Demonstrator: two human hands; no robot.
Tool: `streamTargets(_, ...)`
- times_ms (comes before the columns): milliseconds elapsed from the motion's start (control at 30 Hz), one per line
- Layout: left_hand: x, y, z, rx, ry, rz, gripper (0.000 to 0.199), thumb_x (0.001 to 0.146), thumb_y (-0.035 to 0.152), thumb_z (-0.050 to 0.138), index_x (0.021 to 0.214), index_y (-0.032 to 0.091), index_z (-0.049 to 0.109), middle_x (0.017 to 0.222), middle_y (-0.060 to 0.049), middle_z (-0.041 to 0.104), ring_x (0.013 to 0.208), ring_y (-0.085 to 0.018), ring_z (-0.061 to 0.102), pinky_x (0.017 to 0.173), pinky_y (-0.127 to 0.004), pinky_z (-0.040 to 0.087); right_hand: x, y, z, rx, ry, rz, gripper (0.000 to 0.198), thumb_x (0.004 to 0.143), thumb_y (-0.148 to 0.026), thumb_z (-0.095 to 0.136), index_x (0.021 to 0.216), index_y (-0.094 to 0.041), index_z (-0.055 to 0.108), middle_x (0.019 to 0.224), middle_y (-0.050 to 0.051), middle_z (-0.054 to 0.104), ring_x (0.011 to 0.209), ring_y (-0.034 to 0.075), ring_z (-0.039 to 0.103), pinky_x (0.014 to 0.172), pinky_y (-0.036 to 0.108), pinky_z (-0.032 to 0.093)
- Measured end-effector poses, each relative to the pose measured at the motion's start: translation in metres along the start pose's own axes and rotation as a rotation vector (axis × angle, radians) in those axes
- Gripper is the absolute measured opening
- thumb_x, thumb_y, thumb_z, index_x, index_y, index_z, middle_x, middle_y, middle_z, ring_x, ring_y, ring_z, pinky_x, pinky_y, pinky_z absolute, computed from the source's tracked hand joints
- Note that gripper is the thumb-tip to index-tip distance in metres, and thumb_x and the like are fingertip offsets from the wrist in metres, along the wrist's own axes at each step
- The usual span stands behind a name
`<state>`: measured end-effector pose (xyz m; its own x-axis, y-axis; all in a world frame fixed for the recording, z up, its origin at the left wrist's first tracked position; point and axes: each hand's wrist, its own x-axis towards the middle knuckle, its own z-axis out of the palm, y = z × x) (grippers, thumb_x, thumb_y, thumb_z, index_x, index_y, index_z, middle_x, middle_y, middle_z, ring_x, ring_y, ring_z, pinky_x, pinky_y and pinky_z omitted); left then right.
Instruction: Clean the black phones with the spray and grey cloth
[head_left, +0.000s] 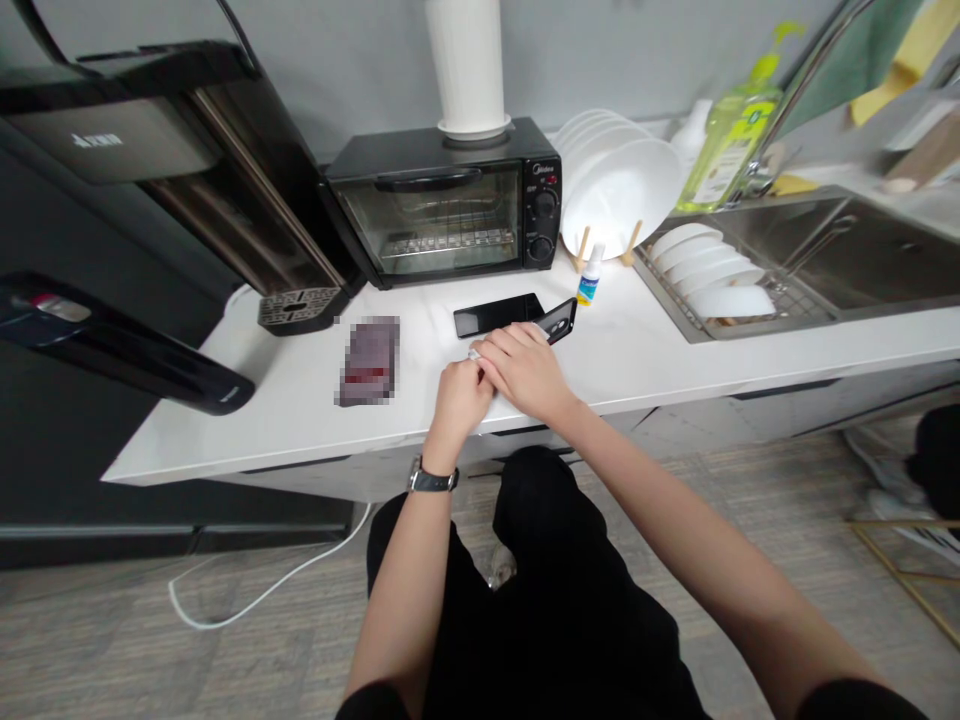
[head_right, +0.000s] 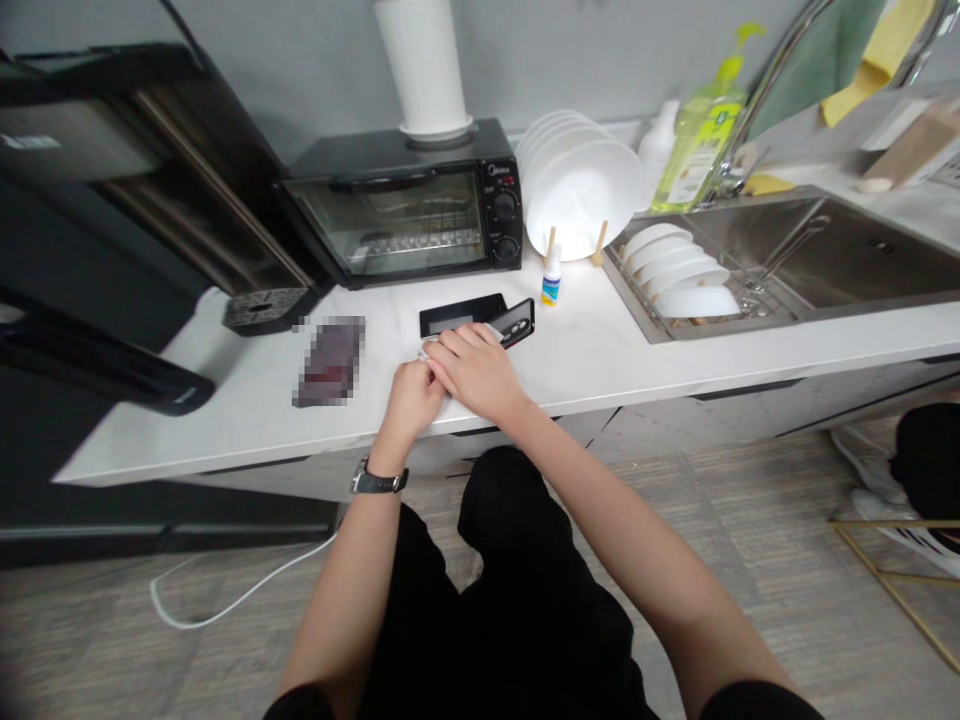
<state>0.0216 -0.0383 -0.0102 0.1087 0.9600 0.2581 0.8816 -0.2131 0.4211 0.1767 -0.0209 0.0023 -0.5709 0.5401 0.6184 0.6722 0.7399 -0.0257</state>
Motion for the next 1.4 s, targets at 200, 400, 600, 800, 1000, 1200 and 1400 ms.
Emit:
streamTargets(200, -0.001, 0.001, -0.003, -0.110, 0.019, 0.031, 0.029, 0.099, 0.022, 0.052, 0.076, 0.017, 0.068, 0.070, -0.008, 0.071, 0.064, -0.020, 0.062, 0.064, -0.031, 0.035, -0.001, 0.005, 0.001, 0.001, 0.029, 0.076, 0.039, 0.113, -0.038, 0.033, 0.110, -0.021, 0.068, 0.101, 0.008, 0.070, 0.100, 0.027, 0.056, 0.103, 0.043, 0.037)
streamTargets(400, -0.004, 0.003, -0.004, -0.254, 0.043, 0.054, 0.027, 0.104, 0.033, 0.054, 0.095, 0.017, 0.075, 0.072, -0.003, 0.071, 0.063, -0.016, 0.059, 0.062, -0.026, 0.035, -0.004, 0.024, -0.005, -0.004, 0.049, 0.167, 0.044, 0.113, -0.036, 0.025, 0.104, -0.022, 0.066, 0.098, 0.008, 0.069, 0.099, 0.026, 0.056, 0.104, 0.042, 0.038)
streamTargets(600, -0.005, 0.004, -0.004, -0.257, 0.045, 0.053, 0.029, 0.105, 0.035, 0.054, 0.110, 0.017, 0.077, 0.073, -0.003, 0.071, 0.064, -0.017, 0.061, 0.063, -0.025, 0.038, -0.007, 0.048, -0.011, 0.014, 0.051, 0.237, 0.050, 0.113, -0.038, 0.020, 0.101, -0.023, 0.066, 0.096, 0.008, 0.068, 0.097, 0.027, 0.055, 0.102, 0.044, 0.039)
streamTargets(800, -0.005, 0.005, -0.004, -0.251, 0.047, 0.049, 0.029, 0.105, 0.034, 0.055, 0.109, 0.016, 0.078, 0.071, -0.002, 0.069, 0.063, -0.016, 0.058, 0.061, -0.025, 0.036, -0.008, 0.063, -0.012, 0.019, 0.086, 0.291, 0.051, 0.113, -0.040, 0.018, 0.095, -0.023, 0.063, 0.094, 0.010, 0.066, 0.096, 0.028, 0.055, 0.097, 0.045, 0.040)
streamTargets(1000, -0.006, 0.004, -0.004, -0.244, 0.043, 0.057, 0.031, 0.105, 0.035, 0.054, 0.112, 0.016, 0.078, 0.067, -0.001, 0.064, 0.060, -0.015, 0.054, 0.061, -0.025, 0.034, -0.016, 0.073, -0.007, 0.137, 0.208, 0.436, 0.054, 0.113, -0.046, 0.015, 0.087, -0.024, 0.057, 0.090, 0.009, 0.062, 0.088, 0.026, 0.057, 0.082, 0.039, 0.043)
streamTargets(1200, -0.006, 0.003, -0.003, -0.234, 0.070, 0.044, 0.030, 0.104, 0.036, 0.055, 0.107, 0.017, 0.078, 0.067, -0.001, 0.065, 0.061, -0.016, 0.056, 0.062, -0.025, 0.035, -0.017, 0.071, 0.001, 0.118, 0.280, 0.623, 0.057, 0.113, -0.050, 0.012, 0.094, -0.023, 0.059, 0.091, 0.009, 0.064, 0.082, 0.025, 0.060, 0.075, 0.038, 0.043)
streamTargets(1400, -0.005, 0.005, -0.004, -0.216, 0.062, 0.040, 0.029, 0.104, 0.034, 0.055, 0.106, 0.016, 0.078, 0.068, -0.002, 0.067, 0.062, -0.016, 0.058, 0.061, -0.026, 0.036, -0.009, 0.040, -0.002, 0.038, 0.274, 0.472, 0.049, 0.112, -0.035, 0.021, 0.098, -0.022, 0.065, 0.108, 0.014, 0.068, 0.120, 0.031, 0.059, 0.113, 0.054, 0.041)
